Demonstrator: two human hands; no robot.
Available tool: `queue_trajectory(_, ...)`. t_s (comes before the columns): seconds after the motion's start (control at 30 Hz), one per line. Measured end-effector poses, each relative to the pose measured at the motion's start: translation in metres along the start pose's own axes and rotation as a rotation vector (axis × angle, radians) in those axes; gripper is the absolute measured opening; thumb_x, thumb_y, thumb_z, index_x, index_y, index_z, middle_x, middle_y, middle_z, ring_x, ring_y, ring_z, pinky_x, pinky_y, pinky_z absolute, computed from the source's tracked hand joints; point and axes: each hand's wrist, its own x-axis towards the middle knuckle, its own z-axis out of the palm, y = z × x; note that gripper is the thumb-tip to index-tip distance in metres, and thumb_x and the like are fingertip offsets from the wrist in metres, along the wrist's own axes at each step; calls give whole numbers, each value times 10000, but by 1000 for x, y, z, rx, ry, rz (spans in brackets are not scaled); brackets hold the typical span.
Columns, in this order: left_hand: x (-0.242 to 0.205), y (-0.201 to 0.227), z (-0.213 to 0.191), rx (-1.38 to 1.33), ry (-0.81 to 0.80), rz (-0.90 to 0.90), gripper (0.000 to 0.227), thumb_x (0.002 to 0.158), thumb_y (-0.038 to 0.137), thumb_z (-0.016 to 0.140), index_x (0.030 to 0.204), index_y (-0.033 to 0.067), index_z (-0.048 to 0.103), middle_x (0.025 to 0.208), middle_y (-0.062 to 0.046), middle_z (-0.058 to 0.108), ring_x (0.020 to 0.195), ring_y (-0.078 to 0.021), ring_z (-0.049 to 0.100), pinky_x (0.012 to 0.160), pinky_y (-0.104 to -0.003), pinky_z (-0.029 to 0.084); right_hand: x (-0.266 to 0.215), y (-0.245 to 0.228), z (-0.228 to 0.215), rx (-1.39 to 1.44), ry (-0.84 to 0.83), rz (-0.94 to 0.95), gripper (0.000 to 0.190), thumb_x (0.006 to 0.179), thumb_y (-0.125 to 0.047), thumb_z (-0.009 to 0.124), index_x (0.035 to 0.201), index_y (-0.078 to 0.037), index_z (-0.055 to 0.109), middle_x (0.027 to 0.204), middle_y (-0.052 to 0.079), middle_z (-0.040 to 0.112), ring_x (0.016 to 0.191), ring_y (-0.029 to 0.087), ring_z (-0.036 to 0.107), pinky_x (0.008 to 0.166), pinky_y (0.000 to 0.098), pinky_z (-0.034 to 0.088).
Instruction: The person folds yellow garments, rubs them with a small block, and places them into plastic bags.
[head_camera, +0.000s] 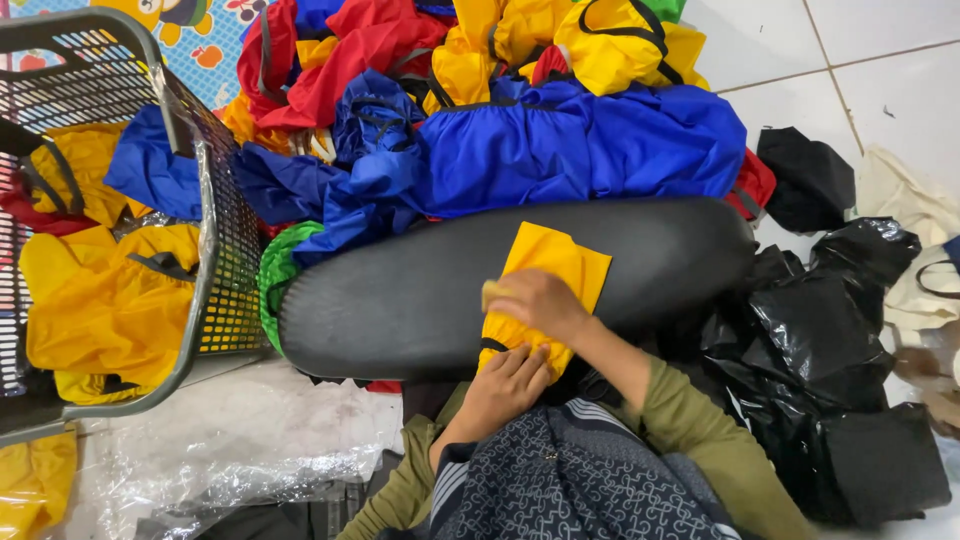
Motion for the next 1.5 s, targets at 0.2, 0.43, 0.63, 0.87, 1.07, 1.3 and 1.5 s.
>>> queue_trajectory(0.2,1,-6,2,1,-72,27,130,1059,158,544,994,125,651,1043,-74,744,965,-252,726,776,-316,538,2,70,-31,-56,315,462,325,1033,-436,636,995,-126,545,779,72,613,771,299,660,725,423,554)
queue_trajectory(0.43,26,-22,-10,-247,-477,10,288,837,66,749,1069,152,600,1024,-34,695,851,-271,723,672,-331,527,-78,-20,-52,645,52,505,281,1101,-291,427,898,-111,499,567,18,605,554,164,660,585,292,547)
queue_trajectory(0.63,98,-52,-41,-561,-519,-206,618,704,198,882,1211,80,550,1249,-115,605,970,-433,702,718,-524,604,-84,8,-47,685,167,682,411,1148,-388,365,876,-108,493,715,-50,453,704,135,530,705,314,494)
queue_trajectory(0.87,86,-95,49,-585,-608,-326,337,967,242,642,1254,77,705,1099,-144,740,1113,-343,677,926,-431,557,-77,27,-57,329,435,800,321,1136,-364,450,1029,-72,531,751,83,521,763,192,555,735,380,496)
queue_trajectory(1.07,59,-83,72,-417,-578,-432,491,1026,488,518,1370,141,563,1321,-97,600,1243,-303,565,968,-457,490,-65,4,-61,243,492,678,258,997,-353,707,891,-137,614,578,20,623,546,158,632,534,280,508)
queue_trajectory(1.3,55,-88,48,-627,-583,-690,570,996,425,631,1276,-71,617,986,-215,648,953,-360,670,781,-394,573,-101,57,-65,-498,223,473,295,866,-504,790,888,-226,695,697,-6,679,702,218,719,623,336,579)
queue_trajectory(1.5,41,-83,29,-837,-381,-952,514,994,402,678,1231,-53,647,1024,-221,677,1012,-388,691,815,-411,604,-187,92,-152,-271,-173,1170,531,1036,-643,527,951,-159,728,876,160,763,993,419,713,836,513,568)
